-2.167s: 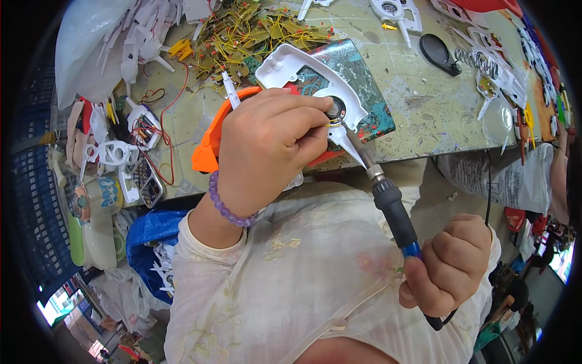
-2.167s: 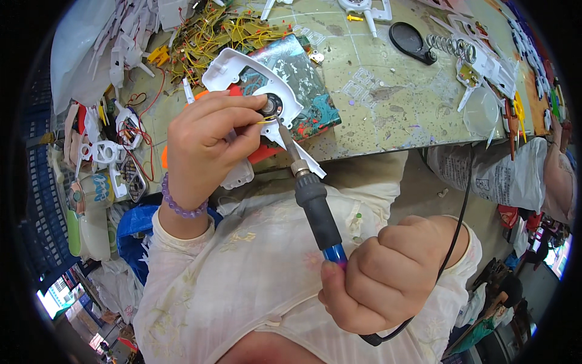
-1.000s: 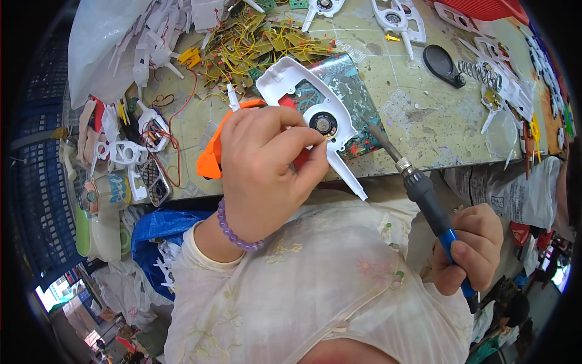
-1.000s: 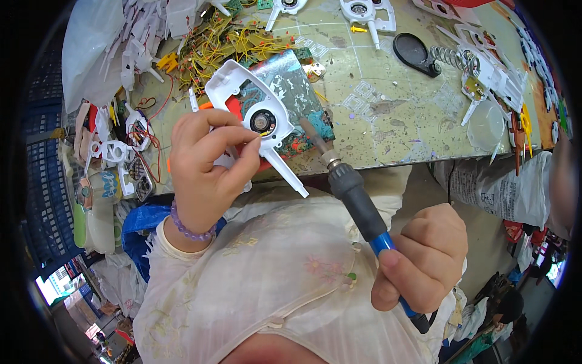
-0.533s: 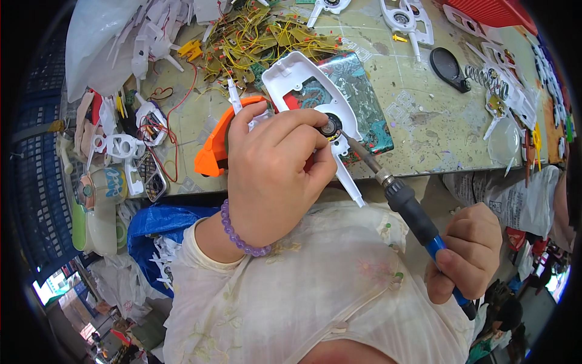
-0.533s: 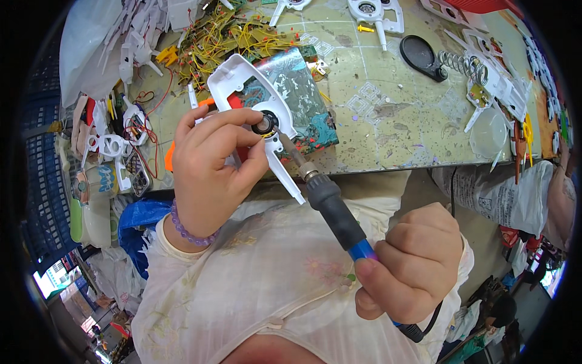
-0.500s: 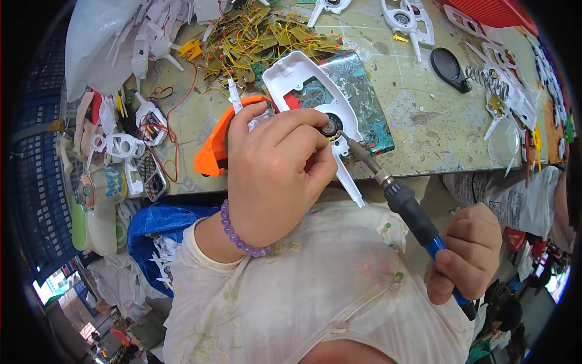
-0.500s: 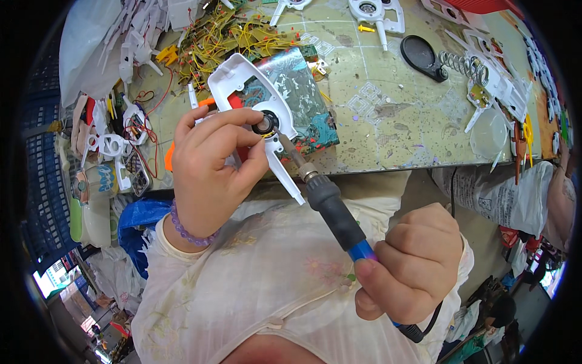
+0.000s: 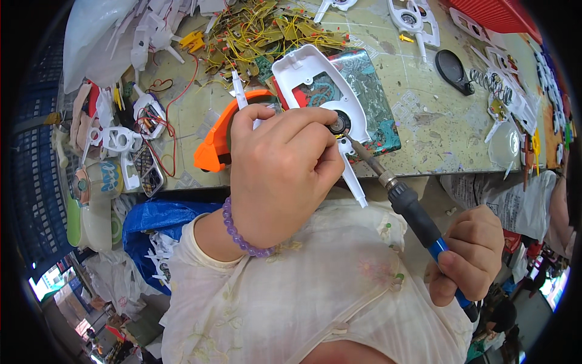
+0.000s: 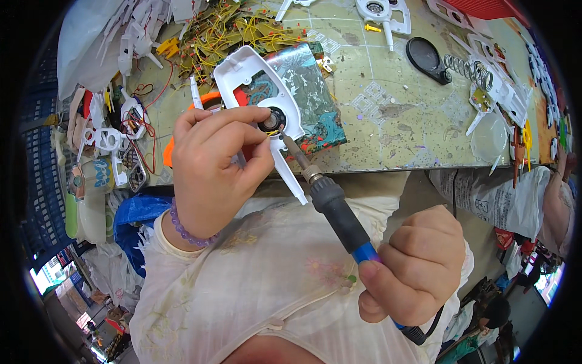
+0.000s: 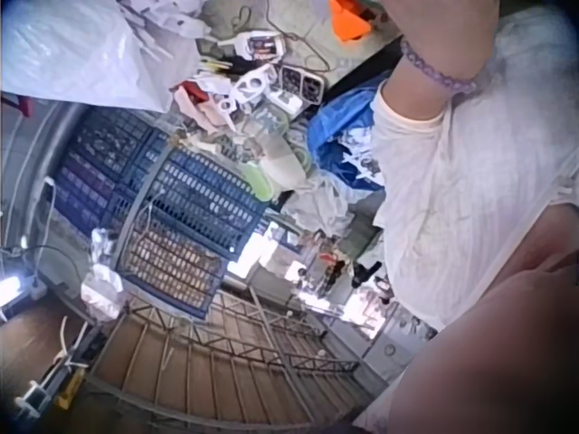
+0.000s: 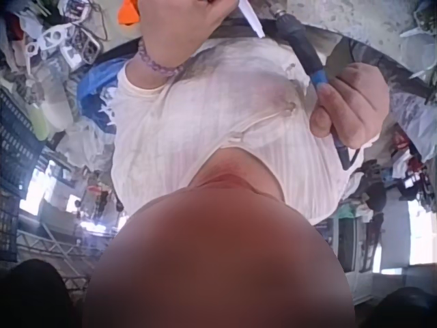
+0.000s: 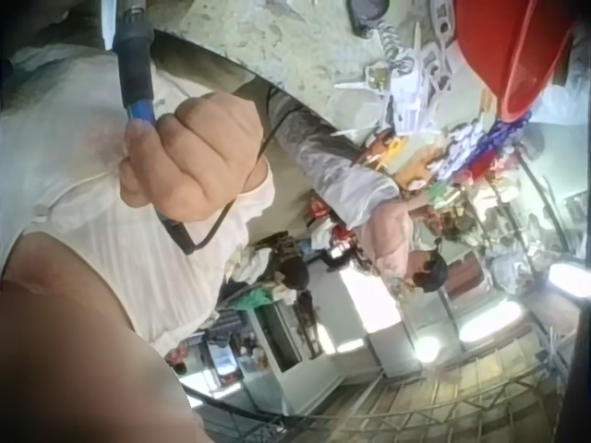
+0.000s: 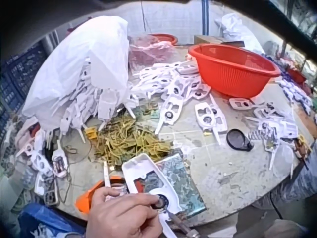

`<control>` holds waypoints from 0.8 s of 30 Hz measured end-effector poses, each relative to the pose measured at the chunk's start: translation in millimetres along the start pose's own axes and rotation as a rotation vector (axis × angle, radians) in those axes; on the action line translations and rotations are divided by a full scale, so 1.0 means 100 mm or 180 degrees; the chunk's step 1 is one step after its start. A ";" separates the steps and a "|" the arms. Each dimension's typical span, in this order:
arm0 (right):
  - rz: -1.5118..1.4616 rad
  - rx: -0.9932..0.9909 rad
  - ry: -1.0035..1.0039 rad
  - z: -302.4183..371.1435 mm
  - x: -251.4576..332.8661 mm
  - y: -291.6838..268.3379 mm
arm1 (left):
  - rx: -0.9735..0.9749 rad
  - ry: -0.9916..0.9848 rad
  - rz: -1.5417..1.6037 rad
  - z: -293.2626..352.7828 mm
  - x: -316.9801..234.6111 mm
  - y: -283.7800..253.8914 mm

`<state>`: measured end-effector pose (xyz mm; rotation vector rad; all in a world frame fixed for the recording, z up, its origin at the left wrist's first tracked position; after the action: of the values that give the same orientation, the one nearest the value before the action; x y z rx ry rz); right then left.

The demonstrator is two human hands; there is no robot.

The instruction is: Assembling electronic components for toys, including soldering wires to circuit boards and fitting them into plastic housings.

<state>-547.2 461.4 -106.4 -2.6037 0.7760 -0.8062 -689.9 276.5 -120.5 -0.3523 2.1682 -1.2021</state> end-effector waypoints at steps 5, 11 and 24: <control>-0.0055 0.0018 -0.0062 -0.07 -0.02 -0.03 | 0.0045 0.0006 -0.0079 -0.02 -0.03 -0.03; -0.0055 0.0439 -0.0054 -0.26 -0.02 -0.08 | 0.0009 0.0009 -0.0037 0.01 -0.03 -0.02; 0.1336 -0.3042 0.0902 0.28 -0.06 -0.72 | -0.0008 0.0084 0.0006 -0.04 -0.05 -0.02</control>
<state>-505.2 526.8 -100.5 -2.8767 2.1378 -0.7983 -689.4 280.4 -115.0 -0.3373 2.1924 -1.2094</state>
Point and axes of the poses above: each hand's wrist, its own z-axis away from the middle knuckle, its own y-axis out of the palm, x = y × z, the point moved 1 cm from there along -z, towards the middle knuckle, and after that the axes turned 4 degrees about -z, right-handed, at the moved point
